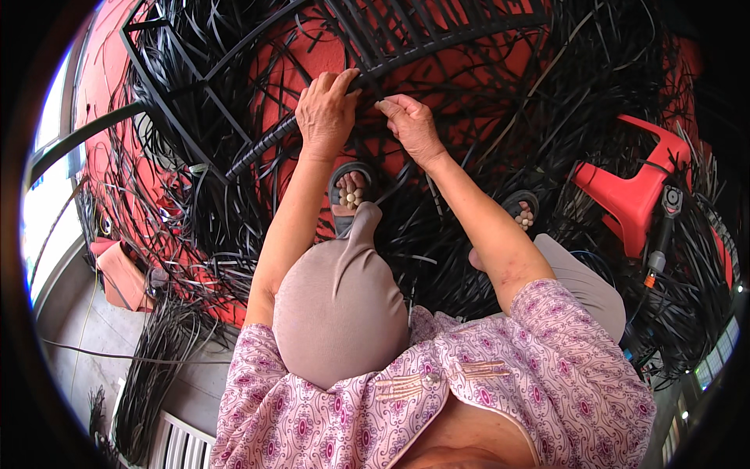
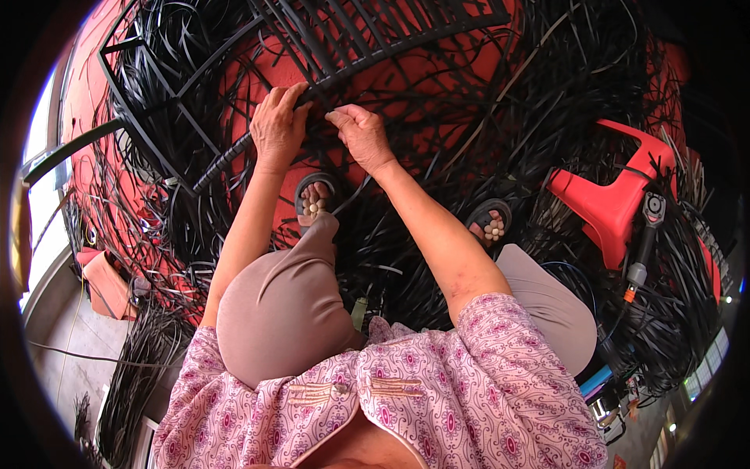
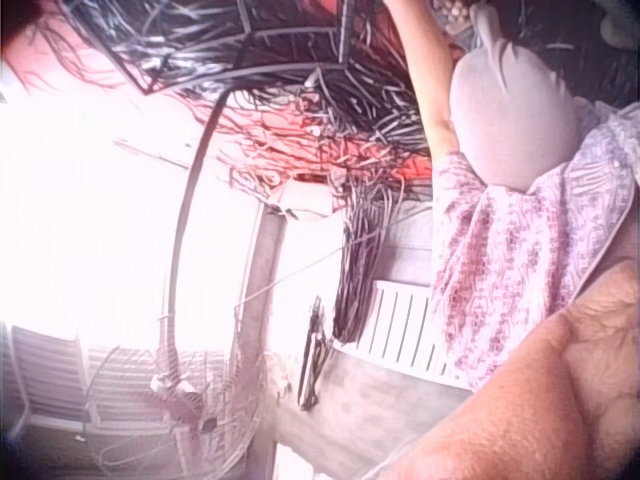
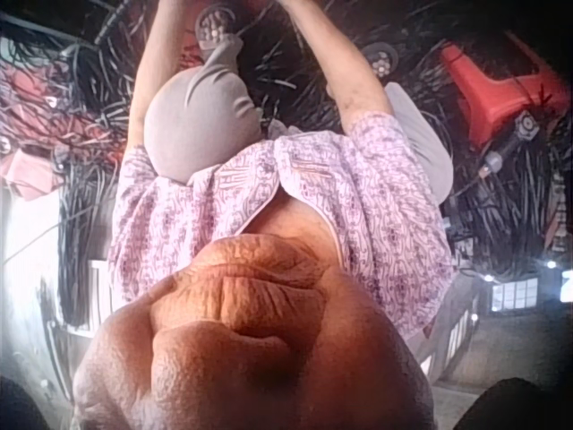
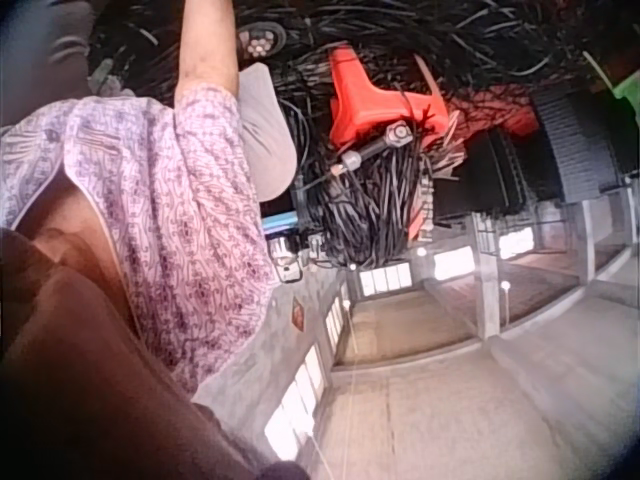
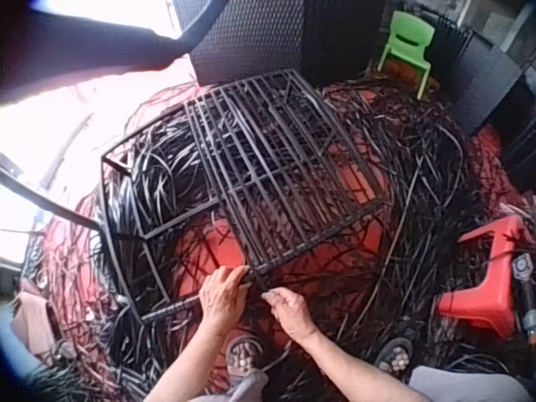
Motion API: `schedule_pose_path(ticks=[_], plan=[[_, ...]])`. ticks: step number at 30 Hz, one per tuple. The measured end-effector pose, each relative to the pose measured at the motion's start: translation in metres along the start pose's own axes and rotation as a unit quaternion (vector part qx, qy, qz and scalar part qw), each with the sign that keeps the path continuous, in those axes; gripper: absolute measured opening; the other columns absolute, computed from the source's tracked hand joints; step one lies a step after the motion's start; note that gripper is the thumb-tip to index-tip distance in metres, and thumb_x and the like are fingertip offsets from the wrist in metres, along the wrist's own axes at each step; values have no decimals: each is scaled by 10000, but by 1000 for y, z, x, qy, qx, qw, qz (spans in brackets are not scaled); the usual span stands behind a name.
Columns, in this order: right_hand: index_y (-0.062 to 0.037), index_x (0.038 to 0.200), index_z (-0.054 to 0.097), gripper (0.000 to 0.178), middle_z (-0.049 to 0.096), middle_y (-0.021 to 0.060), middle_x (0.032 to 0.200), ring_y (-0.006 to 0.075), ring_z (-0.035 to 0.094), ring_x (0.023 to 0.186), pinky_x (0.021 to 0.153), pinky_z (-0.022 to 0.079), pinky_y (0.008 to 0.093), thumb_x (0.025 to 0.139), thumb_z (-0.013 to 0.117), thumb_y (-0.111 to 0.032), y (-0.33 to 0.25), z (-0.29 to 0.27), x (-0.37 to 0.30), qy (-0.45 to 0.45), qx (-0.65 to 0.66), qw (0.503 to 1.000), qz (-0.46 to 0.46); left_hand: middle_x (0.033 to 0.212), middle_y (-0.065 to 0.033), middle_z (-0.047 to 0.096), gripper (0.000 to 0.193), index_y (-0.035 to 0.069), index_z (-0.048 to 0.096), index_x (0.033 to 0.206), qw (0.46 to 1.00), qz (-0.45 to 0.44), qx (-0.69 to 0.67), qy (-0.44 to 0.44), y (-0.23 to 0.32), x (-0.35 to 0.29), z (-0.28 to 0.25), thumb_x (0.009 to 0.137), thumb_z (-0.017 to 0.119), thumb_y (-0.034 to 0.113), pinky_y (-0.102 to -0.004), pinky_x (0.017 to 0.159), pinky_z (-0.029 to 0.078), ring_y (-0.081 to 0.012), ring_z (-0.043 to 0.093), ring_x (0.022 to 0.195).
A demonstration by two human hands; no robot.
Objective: The person weaves black synthetic strips through a metal chair frame while seated on the floor. They use an air-powered staple gun to secure the ends and scissors to trim the excess material.
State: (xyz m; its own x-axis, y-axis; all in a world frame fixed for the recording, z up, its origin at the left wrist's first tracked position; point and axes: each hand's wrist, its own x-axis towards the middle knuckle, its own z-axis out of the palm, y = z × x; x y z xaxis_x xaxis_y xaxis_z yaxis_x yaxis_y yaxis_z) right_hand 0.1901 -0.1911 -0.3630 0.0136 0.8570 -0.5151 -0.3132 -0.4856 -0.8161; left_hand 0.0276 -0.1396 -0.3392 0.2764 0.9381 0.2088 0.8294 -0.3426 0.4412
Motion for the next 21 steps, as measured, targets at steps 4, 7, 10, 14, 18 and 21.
schedule_pose_path(ticks=[4,7,10,14,18,21], plan=[[-29,924,699,142,519,-81,664,16,429,574,512,355,200,926,666,-167,5,-1,3,1,-3,1000,-1,940,-45,611,294,182,654,1134,1000,0,1,1,0,0,0,843,673,219,-383,768,467,-249,621,919],[-32,924,699,140,516,-79,661,18,427,572,511,353,202,923,669,-168,1,-2,2,-1,-1,1000,3,937,-45,608,295,186,654,1136,1000,0,0,-1,-1,0,0,843,675,218,-383,767,466,-251,619,914],[-31,926,699,142,517,-77,662,21,425,569,509,351,203,919,674,-171,5,-6,5,-6,0,1000,1,935,-45,607,298,188,655,1136,1000,2,-3,-1,0,0,0,840,678,214,-383,766,466,-251,618,913],[-32,923,697,145,515,-78,658,22,422,564,505,350,205,915,681,-175,4,-5,4,-7,-6,1000,-1,935,-45,607,302,189,657,1137,1000,1,-4,-1,-1,-1,0,837,682,207,-382,766,465,-251,618,913],[-19,1003,684,178,544,-69,715,15,417,573,502,335,185,947,642,-183,4,-4,1,-21,-14,1000,-5,937,-45,609,302,189,658,1138,1000,0,-3,-3,-1,-1,0,837,681,206,-382,770,465,-250,618,916],[-27,969,691,158,526,-74,686,17,421,571,504,344,191,935,659,-178,3,-3,2,-15,-6,1000,-1,939,-44,610,302,189,659,1138,1000,-1,1,-4,-1,-1,0,838,680,210,-381,772,466,-248,620,920]])
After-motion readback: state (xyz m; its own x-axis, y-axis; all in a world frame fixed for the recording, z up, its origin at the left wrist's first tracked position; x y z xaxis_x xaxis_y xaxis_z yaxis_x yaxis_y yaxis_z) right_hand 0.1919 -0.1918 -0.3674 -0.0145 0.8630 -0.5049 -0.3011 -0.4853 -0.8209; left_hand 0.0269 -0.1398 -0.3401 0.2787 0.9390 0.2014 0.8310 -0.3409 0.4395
